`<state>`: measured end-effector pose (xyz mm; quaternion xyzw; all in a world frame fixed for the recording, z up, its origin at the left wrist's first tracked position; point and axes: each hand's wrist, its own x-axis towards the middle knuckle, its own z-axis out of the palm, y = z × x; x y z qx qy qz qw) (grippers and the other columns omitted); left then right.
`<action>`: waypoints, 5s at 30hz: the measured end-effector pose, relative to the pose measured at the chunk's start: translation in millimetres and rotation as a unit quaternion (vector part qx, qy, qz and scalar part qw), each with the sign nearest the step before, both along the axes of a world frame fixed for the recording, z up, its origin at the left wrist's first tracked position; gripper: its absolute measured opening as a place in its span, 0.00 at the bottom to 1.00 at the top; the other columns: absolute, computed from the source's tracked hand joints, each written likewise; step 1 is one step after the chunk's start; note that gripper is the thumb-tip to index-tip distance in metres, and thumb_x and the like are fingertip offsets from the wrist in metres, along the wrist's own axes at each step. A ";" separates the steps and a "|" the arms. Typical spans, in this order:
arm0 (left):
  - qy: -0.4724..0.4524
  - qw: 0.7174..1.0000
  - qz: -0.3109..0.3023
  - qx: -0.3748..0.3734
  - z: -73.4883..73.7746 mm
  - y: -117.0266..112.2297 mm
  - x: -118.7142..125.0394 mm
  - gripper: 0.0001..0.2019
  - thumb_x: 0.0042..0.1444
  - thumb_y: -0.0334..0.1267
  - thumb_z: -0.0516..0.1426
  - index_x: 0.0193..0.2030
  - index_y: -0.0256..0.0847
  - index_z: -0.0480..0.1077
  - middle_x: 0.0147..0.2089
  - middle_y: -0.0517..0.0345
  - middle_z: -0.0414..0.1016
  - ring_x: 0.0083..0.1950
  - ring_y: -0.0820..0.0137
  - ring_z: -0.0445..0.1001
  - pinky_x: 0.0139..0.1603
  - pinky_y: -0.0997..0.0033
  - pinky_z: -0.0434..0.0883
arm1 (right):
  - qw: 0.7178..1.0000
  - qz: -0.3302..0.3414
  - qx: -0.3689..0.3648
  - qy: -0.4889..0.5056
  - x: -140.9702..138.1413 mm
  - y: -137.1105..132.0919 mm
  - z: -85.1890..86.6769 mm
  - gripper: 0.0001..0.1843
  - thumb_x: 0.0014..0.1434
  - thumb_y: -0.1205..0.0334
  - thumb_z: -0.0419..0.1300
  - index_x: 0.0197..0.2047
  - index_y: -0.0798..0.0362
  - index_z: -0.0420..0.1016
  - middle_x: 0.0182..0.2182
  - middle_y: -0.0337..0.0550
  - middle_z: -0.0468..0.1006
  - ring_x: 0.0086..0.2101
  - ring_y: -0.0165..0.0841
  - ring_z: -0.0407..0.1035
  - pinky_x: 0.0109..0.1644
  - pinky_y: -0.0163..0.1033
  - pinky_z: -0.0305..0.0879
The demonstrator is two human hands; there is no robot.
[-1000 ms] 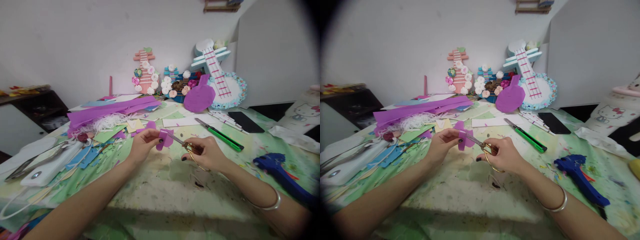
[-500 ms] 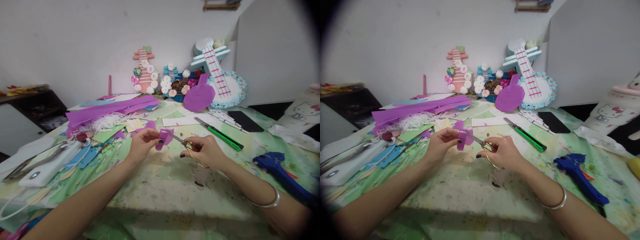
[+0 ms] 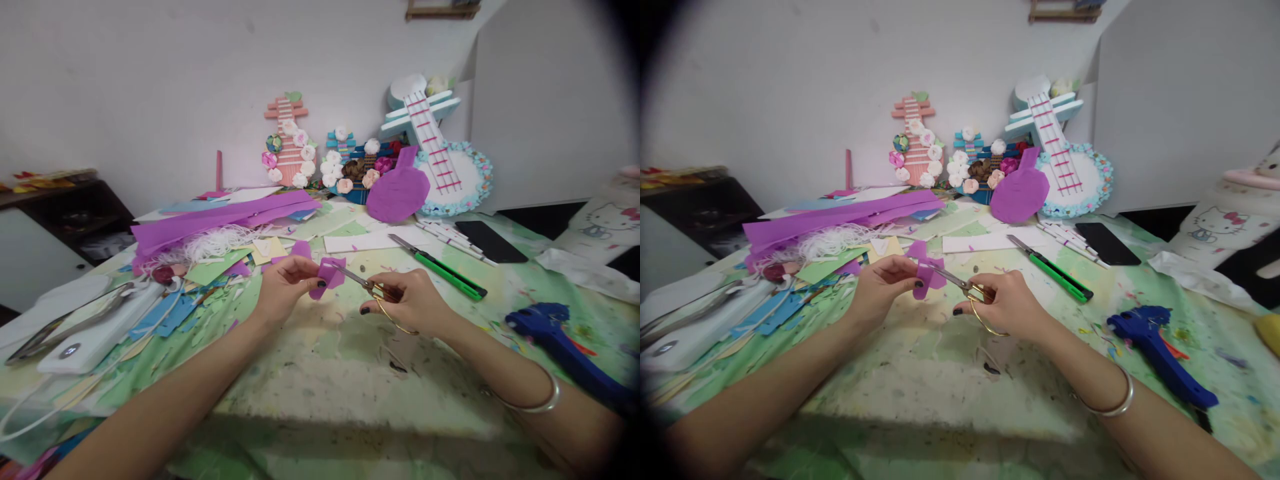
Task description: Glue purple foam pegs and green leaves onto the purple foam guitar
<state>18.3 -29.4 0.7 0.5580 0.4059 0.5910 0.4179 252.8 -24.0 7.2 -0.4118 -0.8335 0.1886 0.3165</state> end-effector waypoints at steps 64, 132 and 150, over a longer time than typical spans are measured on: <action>-0.001 0.999 -0.034 -0.031 0.3 3.6 -1.1 0.07 0.35 0.30 0.68 0.24 0.37 0.76 0.25 0.57 0.78 0.27 0.72 0.75 0.33 0.71 0.74 | 1.000 0.016 -0.014 -0.003 4.1 0.4 -0.1 0.25 0.48 0.43 0.64 0.37 0.58 0.80 0.16 0.32 0.54 0.21 0.25 0.45 0.22 0.32 0.44; -0.068 0.967 -0.172 -0.176 -17.4 -2.0 18.6 0.14 0.44 0.37 0.66 0.34 0.36 0.68 0.30 0.59 0.73 0.28 0.77 0.71 0.27 0.80 0.63 | 0.957 -0.018 -0.208 0.200 -20.3 -10.5 -2.6 0.08 0.49 0.60 0.57 0.24 0.56 0.68 0.11 0.29 0.56 0.12 0.21 0.49 0.17 0.31 0.43; -0.164 0.881 -0.309 -0.319 -9.4 -2.6 14.6 0.19 0.51 0.49 0.60 0.40 0.33 0.74 0.32 0.50 0.78 0.26 0.67 0.76 0.23 0.74 0.70 | 0.949 0.077 0.303 -0.032 -8.0 0.0 -16.6 0.12 0.48 0.73 0.53 0.33 0.54 0.74 0.22 0.37 0.77 0.21 0.25 0.66 0.26 0.29 0.56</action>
